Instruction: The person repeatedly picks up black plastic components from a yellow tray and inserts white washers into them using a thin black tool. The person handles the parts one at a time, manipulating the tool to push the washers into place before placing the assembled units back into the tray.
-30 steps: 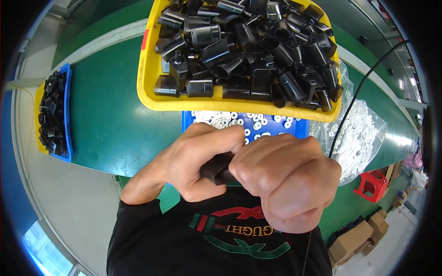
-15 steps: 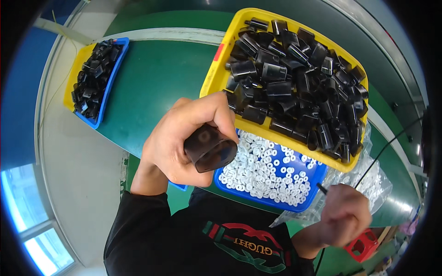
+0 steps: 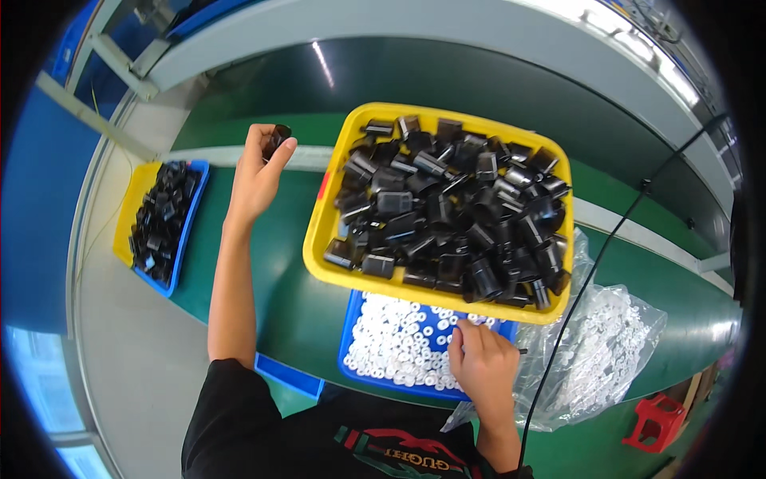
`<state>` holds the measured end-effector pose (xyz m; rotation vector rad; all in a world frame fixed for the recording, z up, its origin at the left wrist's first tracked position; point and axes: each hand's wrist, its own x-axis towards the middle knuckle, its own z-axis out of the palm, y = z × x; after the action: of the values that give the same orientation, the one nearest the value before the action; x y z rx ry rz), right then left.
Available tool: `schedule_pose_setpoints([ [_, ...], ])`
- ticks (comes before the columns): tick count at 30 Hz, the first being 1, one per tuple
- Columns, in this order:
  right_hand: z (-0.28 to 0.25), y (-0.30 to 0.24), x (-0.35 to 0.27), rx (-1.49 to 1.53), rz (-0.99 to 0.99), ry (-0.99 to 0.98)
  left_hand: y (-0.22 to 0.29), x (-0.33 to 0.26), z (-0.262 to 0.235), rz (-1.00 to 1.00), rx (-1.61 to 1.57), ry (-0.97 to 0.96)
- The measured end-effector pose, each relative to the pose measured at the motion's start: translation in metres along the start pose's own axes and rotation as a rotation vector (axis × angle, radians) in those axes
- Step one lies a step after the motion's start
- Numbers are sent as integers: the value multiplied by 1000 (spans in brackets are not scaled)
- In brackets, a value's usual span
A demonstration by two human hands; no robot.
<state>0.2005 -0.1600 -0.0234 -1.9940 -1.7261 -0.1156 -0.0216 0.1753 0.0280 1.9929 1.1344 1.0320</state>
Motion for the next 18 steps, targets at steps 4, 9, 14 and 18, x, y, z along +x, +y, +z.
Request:
schedule_pose_setpoints([
  [4, 4, 3, -2, -1, -76, 60, -59, 59, 20, 107, 415, 28],
  [9, 6, 1, 2, -22, -54, -17, -102, 120, 64, 211, 541, -54],
  [14, 8, 4, -2, -55, -94, -18, -118, 151, 96, 179, 580, -183],
  [18, 9, 1, -2, -40, -96, -19, -127, 154, 87, 185, 490, -214],
])
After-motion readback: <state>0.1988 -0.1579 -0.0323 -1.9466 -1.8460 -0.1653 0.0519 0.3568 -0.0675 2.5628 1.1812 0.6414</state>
